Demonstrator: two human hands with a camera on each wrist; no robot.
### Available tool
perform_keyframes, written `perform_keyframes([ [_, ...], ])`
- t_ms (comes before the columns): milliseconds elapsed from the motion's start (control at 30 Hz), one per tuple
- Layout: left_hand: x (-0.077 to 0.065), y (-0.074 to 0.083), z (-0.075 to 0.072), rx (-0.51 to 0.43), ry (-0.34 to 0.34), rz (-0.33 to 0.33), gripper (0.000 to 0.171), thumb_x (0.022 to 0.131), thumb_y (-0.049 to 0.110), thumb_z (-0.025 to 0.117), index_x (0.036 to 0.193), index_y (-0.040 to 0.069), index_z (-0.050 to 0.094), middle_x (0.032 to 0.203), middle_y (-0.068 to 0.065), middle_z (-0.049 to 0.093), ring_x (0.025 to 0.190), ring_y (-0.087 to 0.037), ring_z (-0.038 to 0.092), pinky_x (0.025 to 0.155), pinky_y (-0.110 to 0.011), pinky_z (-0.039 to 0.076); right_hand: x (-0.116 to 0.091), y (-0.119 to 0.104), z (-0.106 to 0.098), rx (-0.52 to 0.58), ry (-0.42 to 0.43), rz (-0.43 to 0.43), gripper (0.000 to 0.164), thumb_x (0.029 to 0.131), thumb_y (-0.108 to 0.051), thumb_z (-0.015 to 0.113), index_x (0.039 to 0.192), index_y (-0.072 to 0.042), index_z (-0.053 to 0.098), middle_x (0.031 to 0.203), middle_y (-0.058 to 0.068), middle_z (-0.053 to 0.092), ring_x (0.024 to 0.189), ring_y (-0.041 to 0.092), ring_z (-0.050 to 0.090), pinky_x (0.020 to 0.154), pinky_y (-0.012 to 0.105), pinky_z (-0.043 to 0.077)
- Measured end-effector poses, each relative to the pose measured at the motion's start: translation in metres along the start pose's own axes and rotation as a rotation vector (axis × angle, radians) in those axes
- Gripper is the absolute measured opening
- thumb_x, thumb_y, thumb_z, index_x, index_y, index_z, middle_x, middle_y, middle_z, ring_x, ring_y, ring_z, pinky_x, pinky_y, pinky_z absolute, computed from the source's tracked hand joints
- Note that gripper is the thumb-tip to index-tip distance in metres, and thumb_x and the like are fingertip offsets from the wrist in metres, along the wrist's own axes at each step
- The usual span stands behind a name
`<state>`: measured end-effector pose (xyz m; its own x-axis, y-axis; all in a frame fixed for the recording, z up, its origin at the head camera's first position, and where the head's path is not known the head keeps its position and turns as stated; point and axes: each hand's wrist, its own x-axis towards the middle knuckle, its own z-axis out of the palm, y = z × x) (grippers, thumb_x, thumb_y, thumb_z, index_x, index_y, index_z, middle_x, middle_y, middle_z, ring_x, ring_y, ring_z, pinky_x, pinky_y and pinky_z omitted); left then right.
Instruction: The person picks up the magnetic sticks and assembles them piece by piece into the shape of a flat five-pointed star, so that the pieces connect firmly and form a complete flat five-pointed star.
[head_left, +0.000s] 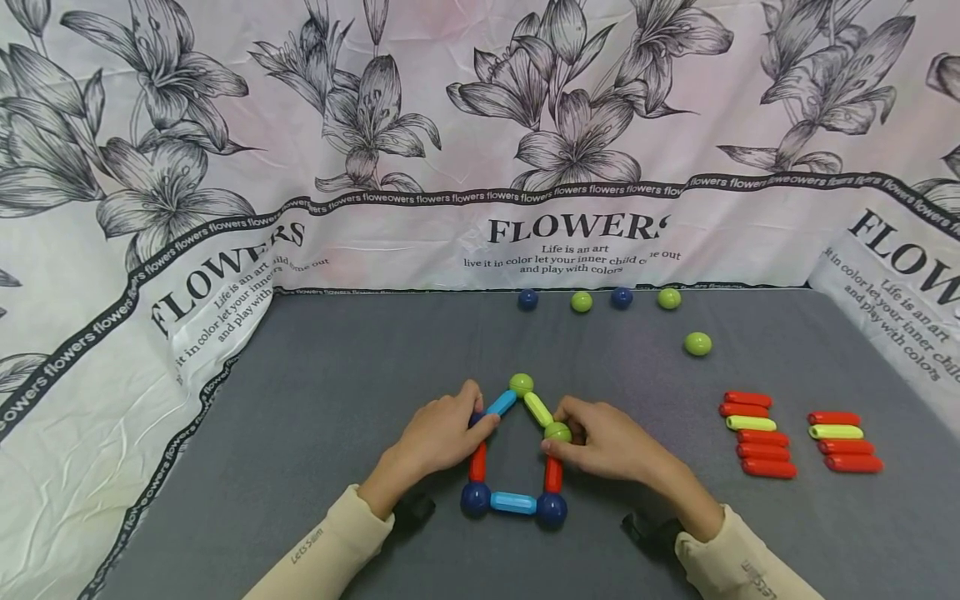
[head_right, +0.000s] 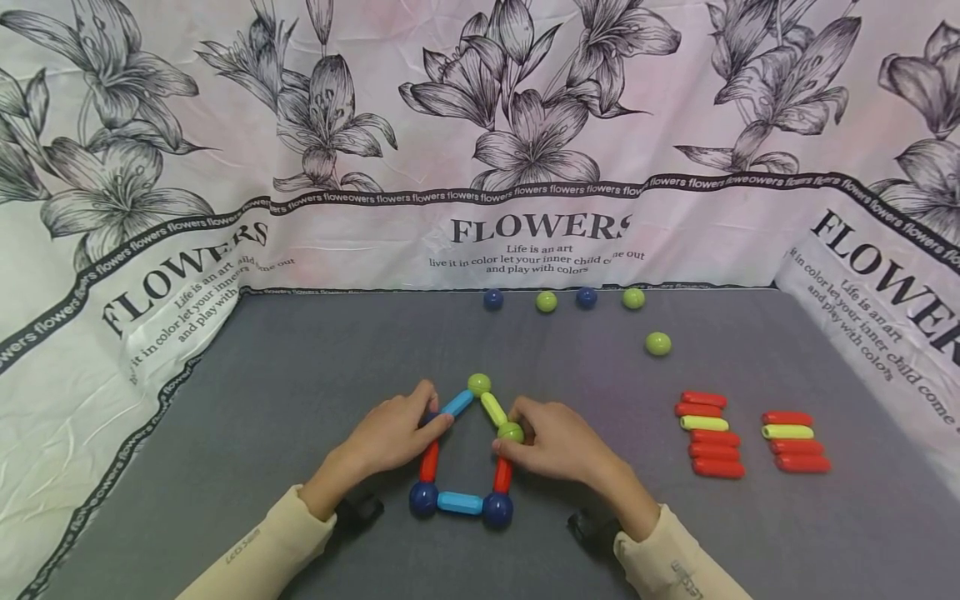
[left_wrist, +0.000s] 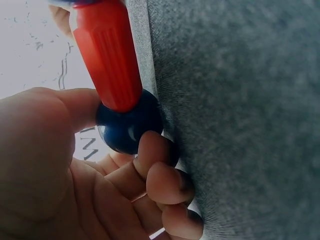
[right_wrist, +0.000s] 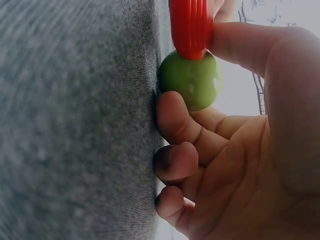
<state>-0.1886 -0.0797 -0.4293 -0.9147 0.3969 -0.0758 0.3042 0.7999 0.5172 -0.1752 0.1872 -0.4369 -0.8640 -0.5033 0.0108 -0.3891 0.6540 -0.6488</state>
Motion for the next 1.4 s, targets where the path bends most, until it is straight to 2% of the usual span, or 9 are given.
perform_keyframes([
  [267,0.0008,-0.0027,-0.0032,-0.043,-0.038,0.009,0.027,0.102,0.043,0.059,0.105,0.018,0.049,0.067,0.001,0.045,0.054,-0.016,0.045,0.053,-0.028,0.034,0.0016,0.0005,-0.001,0.034,0.014,0.016,0.024,0.096,-0.034,0.071,0.108,-0.013,0.067,0.07,-0.009,0.052,0.055,0.002,0.046,0.051,0.021,0.038],
  [500,-0.0002,-0.0029,-0.004,-0.028,-0.076,0.034,0.033,0.098,0.044,0.065,0.108,0.018,0.048,0.065,0.003,0.041,0.054,-0.015,0.044,0.053,-0.028,0.032,0.0016,0.0021,0.0014,0.002,0.034,0.013,0.037,0.098,-0.034,0.067,0.127,-0.012,0.065,0.071,-0.01,0.052,0.057,0.002,0.047,0.052,0.021,0.039],
  [1400,-0.0012,-0.0047,-0.0058,-0.046,-0.084,0.041,0.03,0.097,0.042,0.066,0.106,0.02,0.048,0.065,0.003,0.04,0.055,-0.014,0.043,0.054,-0.027,0.031,0.0017,-0.0006,0.0035,-0.01,0.07,0.053,0.033,0.098,-0.032,0.066,0.124,-0.013,0.068,0.069,-0.01,0.054,0.055,0.002,0.048,0.051,0.022,0.04],
])
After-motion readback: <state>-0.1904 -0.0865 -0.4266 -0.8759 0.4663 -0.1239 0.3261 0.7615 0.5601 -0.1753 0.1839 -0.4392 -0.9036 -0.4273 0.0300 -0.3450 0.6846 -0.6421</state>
